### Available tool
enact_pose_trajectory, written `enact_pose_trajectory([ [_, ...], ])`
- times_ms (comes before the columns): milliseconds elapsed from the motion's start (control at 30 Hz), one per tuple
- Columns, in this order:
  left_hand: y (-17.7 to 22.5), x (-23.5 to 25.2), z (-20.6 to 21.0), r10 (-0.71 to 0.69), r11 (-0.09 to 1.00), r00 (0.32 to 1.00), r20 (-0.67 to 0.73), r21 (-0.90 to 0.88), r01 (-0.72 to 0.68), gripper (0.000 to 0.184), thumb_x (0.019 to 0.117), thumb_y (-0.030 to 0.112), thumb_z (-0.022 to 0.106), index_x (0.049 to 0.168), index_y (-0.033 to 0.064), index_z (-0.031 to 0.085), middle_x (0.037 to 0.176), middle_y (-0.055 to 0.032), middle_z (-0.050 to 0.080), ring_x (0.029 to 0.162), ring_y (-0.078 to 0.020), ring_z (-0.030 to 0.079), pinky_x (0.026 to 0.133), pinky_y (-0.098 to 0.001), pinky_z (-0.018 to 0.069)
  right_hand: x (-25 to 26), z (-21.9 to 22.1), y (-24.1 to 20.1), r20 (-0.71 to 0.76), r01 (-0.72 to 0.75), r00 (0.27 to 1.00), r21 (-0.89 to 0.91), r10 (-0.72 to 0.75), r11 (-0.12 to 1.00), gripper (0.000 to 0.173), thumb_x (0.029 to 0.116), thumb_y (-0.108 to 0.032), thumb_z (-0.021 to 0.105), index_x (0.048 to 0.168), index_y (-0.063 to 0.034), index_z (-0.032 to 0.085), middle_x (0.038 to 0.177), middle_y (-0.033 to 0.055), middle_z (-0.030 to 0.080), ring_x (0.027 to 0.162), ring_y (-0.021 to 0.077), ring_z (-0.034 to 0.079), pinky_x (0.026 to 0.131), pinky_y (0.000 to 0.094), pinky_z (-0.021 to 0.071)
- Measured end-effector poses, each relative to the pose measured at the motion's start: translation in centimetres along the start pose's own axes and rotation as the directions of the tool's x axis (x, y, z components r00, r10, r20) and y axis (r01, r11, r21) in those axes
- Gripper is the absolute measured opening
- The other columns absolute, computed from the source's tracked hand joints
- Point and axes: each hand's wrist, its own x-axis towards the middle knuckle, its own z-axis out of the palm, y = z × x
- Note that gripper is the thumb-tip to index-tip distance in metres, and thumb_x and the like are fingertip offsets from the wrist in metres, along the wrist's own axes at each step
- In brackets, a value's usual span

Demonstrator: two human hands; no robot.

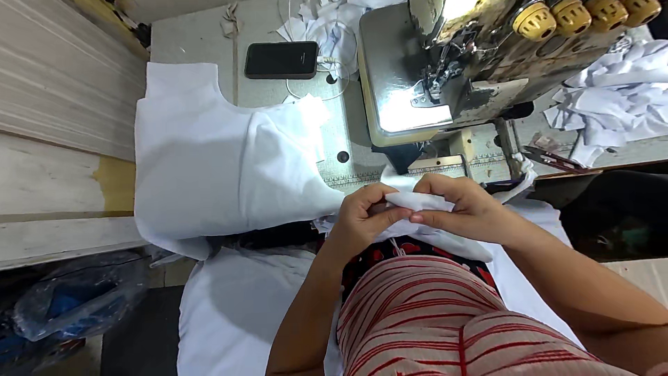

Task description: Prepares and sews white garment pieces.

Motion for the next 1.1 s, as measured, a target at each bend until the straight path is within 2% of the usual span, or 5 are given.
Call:
enact_pose_trajectory([
  [200, -0.2, -1.0, -2.7, -0.295, 0.915, 0.917, 0.269, -0.197, 0.353, 0.022, 0.0981, 0.007, 0.052, 0.108, 0.0139, 0.071, 0.1, 0.0139, 0.071, 0.094, 0.0043, 0.065, 0.086, -0.0196, 0.0538, -0.5, -0.6, 0.5, -0.008, 0.15, 0.989, -0.045, -0.15, 0.988, 0.015, 0.1024, -0.016, 0.058, 0.101, -0.0031, 0.064, 0.086, -0.0055, 0.068, 0.081, -0.0082, 0.062, 0.075, 0.0106, 0.0526],
  [333, -0.1, -0.6, -2.3, -0.264, 0.962, 0.939, 0.219, -0.01, 0.273, 0.027, 0.0891, -0.008, 0.058, 0.115, -0.0023, 0.062, 0.101, 0.0038, 0.07, 0.09, 0.0028, 0.066, 0.084, -0.019, 0.0564, -1.0, -0.7, 0.9, 0.059, 0.223, 0.974, -0.087, -0.219, 0.971, 0.016, 0.1027, -0.018, 0.059, 0.1, -0.0052, 0.067, 0.102, 0.001, 0.065, 0.097, -0.0025, 0.059, 0.083, 0.012, 0.0503],
  [633, 0.3, 0.2, -2.2, -0.101, 0.993, 0.989, 0.104, 0.077, 0.093, 0.019, 0.0894, -0.005, 0.069, 0.108, -0.0018, 0.068, 0.094, 0.0014, 0.072, 0.083, -0.0004, 0.068, 0.078, -0.0193, 0.0589, -2.2, -1.2, 2.4, 0.156, 0.145, 0.975, 0.08, -0.156, 0.986, 0.017, 0.1021, -0.024, 0.062, 0.099, -0.0095, 0.071, 0.13, 0.0074, 0.061, 0.108, 0.0029, 0.06, 0.091, 0.0183, 0.052],
  [833, 0.5, 0.8, -2.1, -0.064, 0.97, 0.995, 0.082, 0.239, 0.043, 0.012, 0.096, -0.001, 0.061, 0.107, -0.0005, 0.066, 0.085, 0.0011, 0.067, 0.074, 0.0007, 0.062, 0.071, -0.0159, 0.0539, -2.6, -1.0, 2.8, 0.171, 0.117, 0.979, -0.008, -0.114, 0.993, 0.016, 0.0995, -0.017, 0.06, 0.098, -0.0049, 0.07, 0.1, 0.0019, 0.069, 0.108, 0.0041, 0.062, 0.108, 0.0283, 0.0453],
  [1100, -0.2, 0.8, -2.8, -0.114, 0.993, 0.962, 0.249, 0.009, 0.115, 0.023, 0.0948, 0.002, 0.049, 0.111, 0.0092, 0.065, 0.096, 0.008, 0.065, 0.089, 0.0034, 0.061, 0.08, -0.017, 0.0517, -2.3, -0.8, 2.7, 0.055, 0.087, 0.995, 0.026, -0.088, 0.996, 0.017, 0.1015, -0.017, 0.056, 0.099, -0.0053, 0.068, 0.106, -0.0005, 0.067, 0.104, -0.0012, 0.061, 0.089, 0.0157, 0.0523],
])
